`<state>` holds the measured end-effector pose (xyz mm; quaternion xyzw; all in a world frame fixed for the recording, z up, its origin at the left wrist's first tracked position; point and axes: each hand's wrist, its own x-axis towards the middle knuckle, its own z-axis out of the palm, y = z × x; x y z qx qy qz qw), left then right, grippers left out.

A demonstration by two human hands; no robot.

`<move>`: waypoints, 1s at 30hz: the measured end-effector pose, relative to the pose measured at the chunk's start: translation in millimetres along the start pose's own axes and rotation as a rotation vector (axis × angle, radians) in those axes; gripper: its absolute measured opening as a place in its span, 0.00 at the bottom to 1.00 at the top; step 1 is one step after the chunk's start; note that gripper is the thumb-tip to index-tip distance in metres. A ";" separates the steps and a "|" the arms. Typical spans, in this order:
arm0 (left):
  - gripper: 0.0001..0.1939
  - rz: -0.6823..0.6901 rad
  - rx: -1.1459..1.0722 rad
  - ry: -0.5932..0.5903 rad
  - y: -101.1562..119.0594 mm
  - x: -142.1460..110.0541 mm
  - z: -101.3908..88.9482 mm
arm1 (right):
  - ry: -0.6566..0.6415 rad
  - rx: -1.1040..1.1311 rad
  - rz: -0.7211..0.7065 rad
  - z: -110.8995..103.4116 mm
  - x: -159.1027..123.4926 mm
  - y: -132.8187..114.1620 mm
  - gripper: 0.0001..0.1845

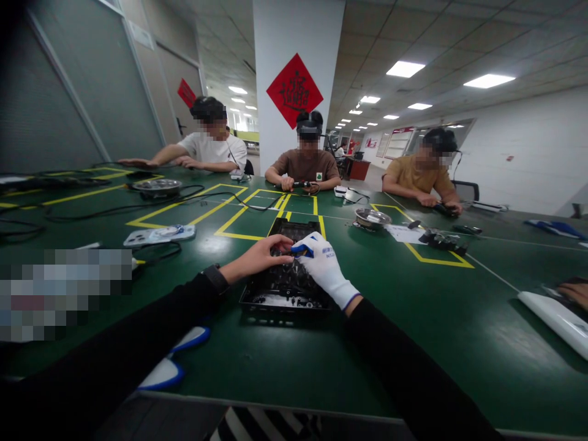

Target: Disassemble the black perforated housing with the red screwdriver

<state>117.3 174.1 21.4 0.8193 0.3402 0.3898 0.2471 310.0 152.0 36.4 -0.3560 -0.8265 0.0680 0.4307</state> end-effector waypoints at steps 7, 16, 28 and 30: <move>0.20 0.004 0.041 0.014 -0.9 -1.1 1.2 | 0.011 0.103 -0.033 -2.8 -1.8 -2.3 0.06; 0.19 0.027 0.298 0.093 1.2 -2.2 -2.1 | 0.212 0.201 0.138 6.2 -5.1 12.2 0.26; 0.16 0.163 0.455 -0.010 5.7 -1.7 -2.5 | -0.034 -0.107 0.059 -4.9 -2.7 -7.7 0.09; 0.16 0.149 0.451 -0.007 5.7 -1.2 -2.3 | -0.031 -0.077 0.087 -3.5 -2.6 -7.3 0.08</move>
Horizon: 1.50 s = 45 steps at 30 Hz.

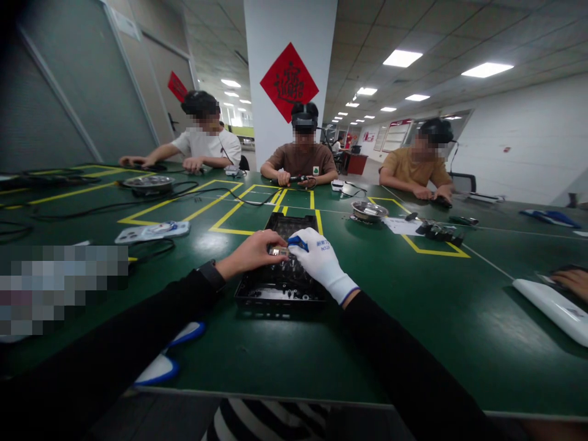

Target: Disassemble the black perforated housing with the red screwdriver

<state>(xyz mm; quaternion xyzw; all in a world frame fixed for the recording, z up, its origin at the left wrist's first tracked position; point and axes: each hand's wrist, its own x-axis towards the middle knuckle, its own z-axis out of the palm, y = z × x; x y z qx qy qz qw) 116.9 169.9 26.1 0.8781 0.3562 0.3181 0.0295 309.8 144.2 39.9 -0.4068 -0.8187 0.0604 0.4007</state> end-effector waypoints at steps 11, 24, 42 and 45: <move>0.16 -0.051 -0.036 0.062 -2.2 -1.2 1.5 | 0.059 0.119 0.141 4.8 -2.5 8.5 0.23; 0.13 -0.033 -0.119 0.026 -1.0 -1.7 0.0 | -0.152 0.052 0.149 3.3 -4.4 5.4 0.21; 0.10 -0.034 -0.139 -0.024 -2.3 0.9 3.3 | -0.155 0.067 0.122 6.1 -6.4 6.6 0.27; 0.11 -0.032 -0.111 -0.030 -1.8 1.2 3.8 | -0.157 0.071 0.123 5.8 -6.0 5.6 0.27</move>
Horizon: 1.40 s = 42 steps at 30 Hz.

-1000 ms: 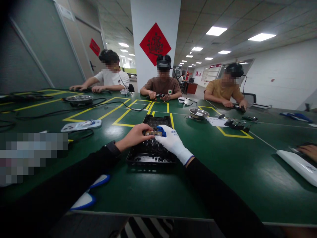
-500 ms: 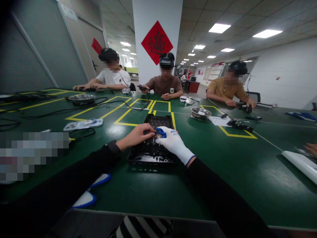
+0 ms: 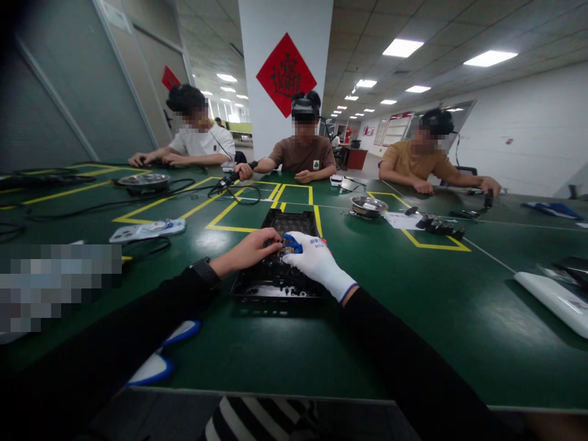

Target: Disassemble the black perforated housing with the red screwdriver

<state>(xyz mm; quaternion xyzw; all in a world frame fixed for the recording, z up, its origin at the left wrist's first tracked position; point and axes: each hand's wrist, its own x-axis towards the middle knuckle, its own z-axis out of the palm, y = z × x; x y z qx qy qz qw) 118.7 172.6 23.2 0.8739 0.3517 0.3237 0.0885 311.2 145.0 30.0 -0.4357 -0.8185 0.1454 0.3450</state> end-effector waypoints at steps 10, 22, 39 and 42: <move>0.09 -0.011 -0.062 -0.012 -2.0 -1.0 -2.5 | -0.008 0.001 -0.006 -0.1 -0.4 1.5 0.27; 0.18 -0.122 -0.224 0.040 1.1 -1.3 -2.8 | 0.069 -0.024 0.028 -0.3 -1.0 1.5 0.28; 0.11 -0.013 -0.213 0.127 2.6 -0.6 -4.8 | 0.035 0.025 0.001 -2.1 -1.0 -3.8 0.31; 0.13 -0.064 -0.249 0.117 2.5 -1.5 -5.5 | 0.045 0.013 0.003 -2.1 -1.0 -2.5 0.30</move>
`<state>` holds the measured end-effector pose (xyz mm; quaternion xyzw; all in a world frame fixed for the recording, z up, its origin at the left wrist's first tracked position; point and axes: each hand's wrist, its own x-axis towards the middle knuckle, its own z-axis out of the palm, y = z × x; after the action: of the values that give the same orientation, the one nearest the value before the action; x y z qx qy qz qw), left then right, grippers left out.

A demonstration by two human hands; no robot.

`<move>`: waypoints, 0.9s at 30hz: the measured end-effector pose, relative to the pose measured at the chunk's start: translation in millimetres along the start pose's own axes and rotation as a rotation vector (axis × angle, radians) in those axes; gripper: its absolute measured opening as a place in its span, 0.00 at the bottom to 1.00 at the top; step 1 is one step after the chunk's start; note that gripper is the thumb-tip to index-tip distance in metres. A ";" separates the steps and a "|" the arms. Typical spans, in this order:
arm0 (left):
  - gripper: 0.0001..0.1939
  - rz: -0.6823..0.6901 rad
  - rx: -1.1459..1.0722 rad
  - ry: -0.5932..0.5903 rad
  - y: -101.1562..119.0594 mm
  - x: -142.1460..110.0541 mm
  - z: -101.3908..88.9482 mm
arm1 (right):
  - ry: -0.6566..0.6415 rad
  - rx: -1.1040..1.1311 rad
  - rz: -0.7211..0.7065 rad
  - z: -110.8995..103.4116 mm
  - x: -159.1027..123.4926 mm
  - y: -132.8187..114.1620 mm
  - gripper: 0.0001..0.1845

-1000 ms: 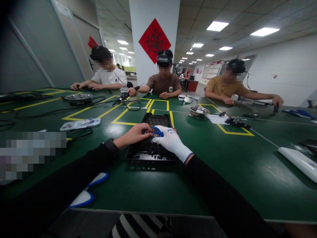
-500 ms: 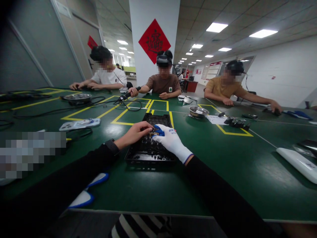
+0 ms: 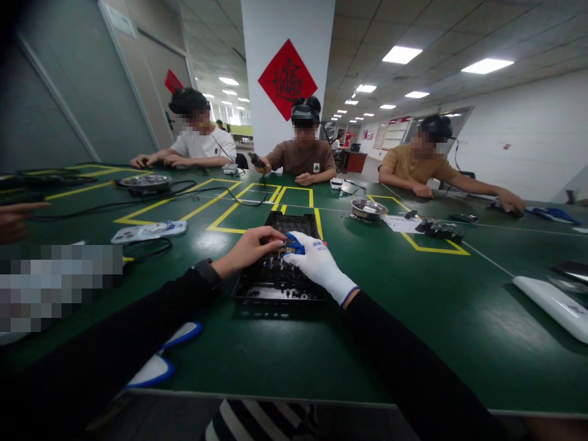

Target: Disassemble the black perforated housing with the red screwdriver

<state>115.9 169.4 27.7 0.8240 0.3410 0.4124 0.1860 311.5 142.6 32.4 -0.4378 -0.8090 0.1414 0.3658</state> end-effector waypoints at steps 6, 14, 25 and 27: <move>0.16 -0.066 -0.073 -0.068 -8.5 0.9 -4.6 | 0.015 0.008 -0.016 1.6 0.8 4.7 0.29; 0.15 -0.119 -0.247 -0.194 -14.7 2.7 -7.0 | -0.043 0.046 -0.008 0.5 1.6 -0.3 0.30; 0.15 -0.100 -0.120 -0.142 -16.0 4.3 -7.4 | 0.008 0.002 -0.100 -0.4 1.9 2.2 0.29; 0.15 -0.103 -0.096 -0.142 -14.9 4.1 -7.6 | 0.056 -0.049 -0.131 -2.4 1.4 -0.5 0.25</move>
<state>105.4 182.9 25.7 0.8227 0.3488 0.3587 0.2699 312.4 143.2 35.0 -0.3965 -0.8287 0.0849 0.3858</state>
